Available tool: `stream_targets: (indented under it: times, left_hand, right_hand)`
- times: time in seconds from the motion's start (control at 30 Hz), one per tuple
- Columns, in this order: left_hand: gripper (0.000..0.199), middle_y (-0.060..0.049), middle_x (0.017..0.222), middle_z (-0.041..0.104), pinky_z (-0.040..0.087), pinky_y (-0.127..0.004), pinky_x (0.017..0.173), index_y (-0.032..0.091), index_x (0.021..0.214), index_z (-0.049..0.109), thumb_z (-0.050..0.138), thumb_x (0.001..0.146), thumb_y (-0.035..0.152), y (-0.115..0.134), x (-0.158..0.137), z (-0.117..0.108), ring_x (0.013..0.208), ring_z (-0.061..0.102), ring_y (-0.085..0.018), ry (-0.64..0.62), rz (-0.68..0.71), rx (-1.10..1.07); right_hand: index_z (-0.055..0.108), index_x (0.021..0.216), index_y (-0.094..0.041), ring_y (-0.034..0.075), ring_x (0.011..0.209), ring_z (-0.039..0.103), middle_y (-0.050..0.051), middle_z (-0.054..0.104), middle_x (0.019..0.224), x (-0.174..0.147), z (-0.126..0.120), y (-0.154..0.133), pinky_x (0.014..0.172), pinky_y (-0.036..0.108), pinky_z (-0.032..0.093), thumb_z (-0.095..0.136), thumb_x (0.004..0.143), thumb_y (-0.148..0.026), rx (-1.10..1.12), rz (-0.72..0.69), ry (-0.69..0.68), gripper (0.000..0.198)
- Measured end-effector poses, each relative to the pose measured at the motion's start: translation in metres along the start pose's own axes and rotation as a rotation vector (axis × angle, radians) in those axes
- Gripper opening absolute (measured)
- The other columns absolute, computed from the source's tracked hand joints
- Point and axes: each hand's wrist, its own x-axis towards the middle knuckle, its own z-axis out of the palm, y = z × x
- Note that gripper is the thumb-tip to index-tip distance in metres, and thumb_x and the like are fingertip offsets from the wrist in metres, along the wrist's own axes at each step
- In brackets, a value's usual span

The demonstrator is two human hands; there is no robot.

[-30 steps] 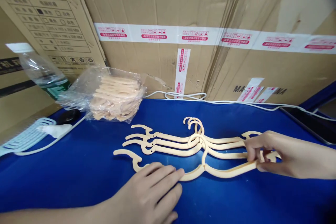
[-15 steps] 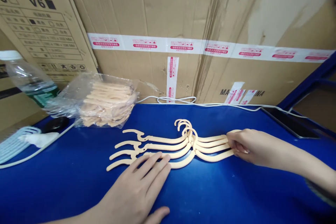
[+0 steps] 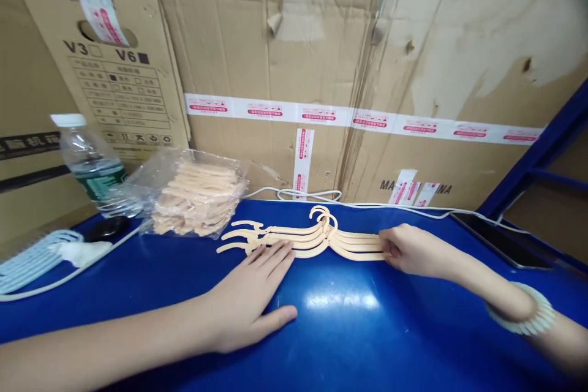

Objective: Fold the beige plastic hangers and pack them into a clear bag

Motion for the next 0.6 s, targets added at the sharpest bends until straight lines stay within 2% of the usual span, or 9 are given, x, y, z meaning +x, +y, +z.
stream_targets:
  times: [0.2, 0.33, 0.47, 0.6]
  left_hand:
    - [0.077, -0.022, 0.155, 0.026, 0.019, -0.054, 0.118, 0.008, 0.148, 0.038, 0.055, 0.09, 0.055, -0.012, 0.015, -0.013, 0.145, 0.023, -0.038, 0.006, -0.051, 0.024]
    - [0.082, -0.021, 0.157, 0.02, 0.018, -0.054, 0.119, 0.007, 0.151, 0.032, 0.05, 0.09, 0.06, -0.013, 0.017, -0.014, 0.146, 0.019, -0.037, -0.072, -0.079, 0.133]
    - [0.082, -0.021, 0.159, 0.012, 0.018, -0.056, 0.119, 0.005, 0.153, 0.024, 0.043, 0.093, 0.059, -0.011, 0.014, -0.013, 0.148, 0.012, -0.036, -0.118, -0.078, 0.242]
    - [0.065, -0.016, 0.159, 0.022, 0.025, -0.058, 0.116, 0.016, 0.153, 0.028, 0.043, 0.098, 0.048, -0.006, 0.0, -0.011, 0.147, 0.02, -0.036, -0.066, 0.043, 0.273]
  right_hand:
    - [0.059, 0.076, -0.017, 0.017, 0.063, 0.061, 0.004, 0.066, 0.071, 0.028, 0.009, 0.004, 0.055, 0.023, 0.034, 0.056, 0.079, -0.008, 0.01, -0.005, 0.126, 0.01]
    - [0.058, 0.082, -0.016, 0.017, 0.064, 0.06, 0.004, 0.064, 0.07, 0.035, 0.018, 0.008, 0.056, 0.024, 0.033, 0.054, 0.08, -0.007, 0.025, -0.005, 0.181, 0.01]
    - [0.054, 0.094, -0.017, 0.018, 0.064, 0.059, 0.003, 0.063, 0.07, 0.022, 0.023, 0.007, 0.056, 0.025, 0.035, 0.053, 0.083, -0.01, 0.049, -0.021, 0.226, 0.013]
    - [0.047, 0.089, -0.02, 0.019, 0.063, 0.057, 0.003, 0.061, 0.072, -0.001, 0.027, -0.008, 0.055, 0.026, 0.033, 0.048, 0.086, -0.012, 0.06, -0.072, 0.272, 0.009]
